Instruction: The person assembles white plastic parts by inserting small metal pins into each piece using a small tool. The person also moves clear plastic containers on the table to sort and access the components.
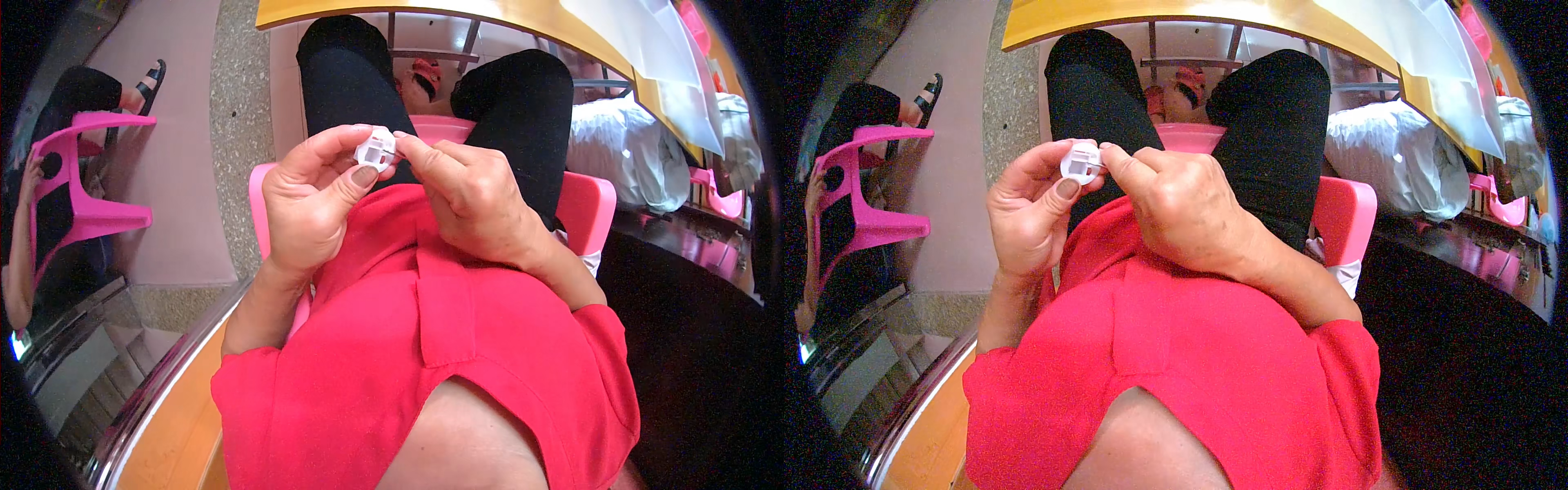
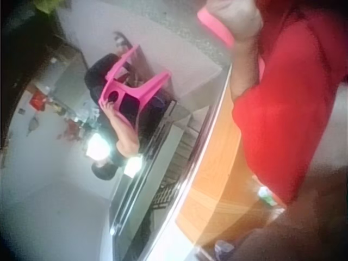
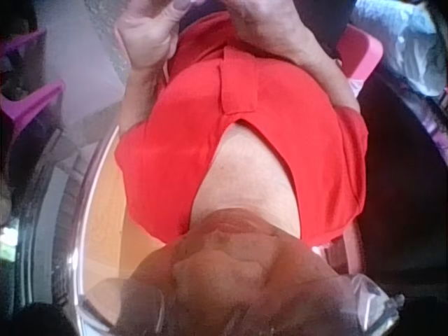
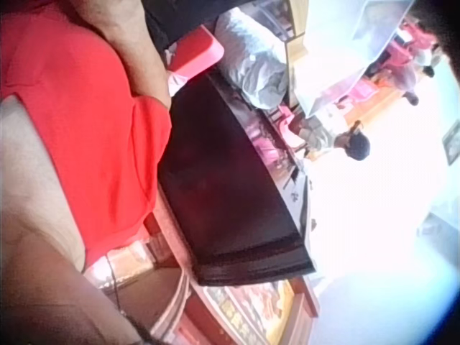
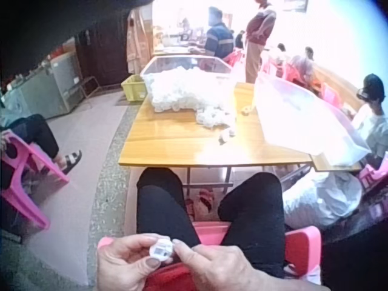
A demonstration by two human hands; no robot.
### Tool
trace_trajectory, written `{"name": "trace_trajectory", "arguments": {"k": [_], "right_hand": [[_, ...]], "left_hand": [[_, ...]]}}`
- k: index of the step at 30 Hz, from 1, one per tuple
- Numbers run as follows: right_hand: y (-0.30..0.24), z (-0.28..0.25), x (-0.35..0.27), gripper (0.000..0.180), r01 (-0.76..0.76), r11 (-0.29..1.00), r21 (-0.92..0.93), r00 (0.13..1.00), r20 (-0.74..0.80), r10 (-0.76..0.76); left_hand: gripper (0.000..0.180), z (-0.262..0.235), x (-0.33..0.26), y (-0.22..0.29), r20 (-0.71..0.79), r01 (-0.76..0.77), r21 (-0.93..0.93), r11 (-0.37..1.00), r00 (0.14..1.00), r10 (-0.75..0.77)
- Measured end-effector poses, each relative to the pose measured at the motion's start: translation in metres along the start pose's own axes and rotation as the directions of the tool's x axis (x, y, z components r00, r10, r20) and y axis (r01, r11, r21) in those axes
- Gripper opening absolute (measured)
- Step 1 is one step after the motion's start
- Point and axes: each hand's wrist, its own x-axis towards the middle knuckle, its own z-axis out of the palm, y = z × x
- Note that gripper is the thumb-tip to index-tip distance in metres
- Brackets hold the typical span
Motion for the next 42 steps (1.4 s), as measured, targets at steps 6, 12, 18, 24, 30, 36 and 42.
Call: {"name": "trace_trajectory", "arguments": {"k": [6, 12, 18, 24, 30, 36, 42], "right_hand": [[0.003, 0.001, 0.001, 0.042, -0.001, 0.998, 0.056, 1.0, -0.012, 0.001], [0.002, -0.001, 0.004, 0.039, -0.019, 0.989, 0.149, 1.0, -0.001, 0.019], [-0.002, -0.003, 0.005, 0.038, -0.088, 0.995, 0.038, 0.996, 0.02, 0.087], [-0.007, -0.011, 0.002, 0.045, 0.01, 0.965, -0.261, 1.0, -0.005, -0.011], [-0.009, -0.008, 0.003, 0.049, 0.017, 0.955, -0.298, 1.0, -0.011, -0.022], [-0.011, -0.008, 0.004, 0.047, 0.007, 0.956, -0.292, 1.0, 0.002, -0.007], [-0.014, -0.005, 0.004, 0.044, 0.028, 0.919, -0.393, 1.0, 0.018, -0.023]], "left_hand": [[0.031, -0.001, 0.0, -0.003, 0.013, -0.017, 0.007, 1.0, 1.0, 0.017], [0.031, -0.005, 0.001, -0.004, 0.031, -0.034, 0.02, 0.999, 0.999, 0.033], [0.03, -0.004, 0.005, -0.001, 0.002, 0.046, -0.076, 0.996, 0.999, -0.046], [0.031, 0.0, 0.006, 0.004, -0.018, 0.123, -0.157, 0.98, 0.992, -0.127], [0.03, 0.001, 0.006, 0.005, -0.016, 0.134, -0.191, 0.972, 0.99, -0.14], [0.029, 0.001, 0.005, 0.003, -0.028, 0.126, -0.202, 0.971, 0.991, -0.134], [0.03, 0.005, 0.004, 0.001, -0.047, 0.095, -0.175, 0.98, 0.993, -0.105]]}}
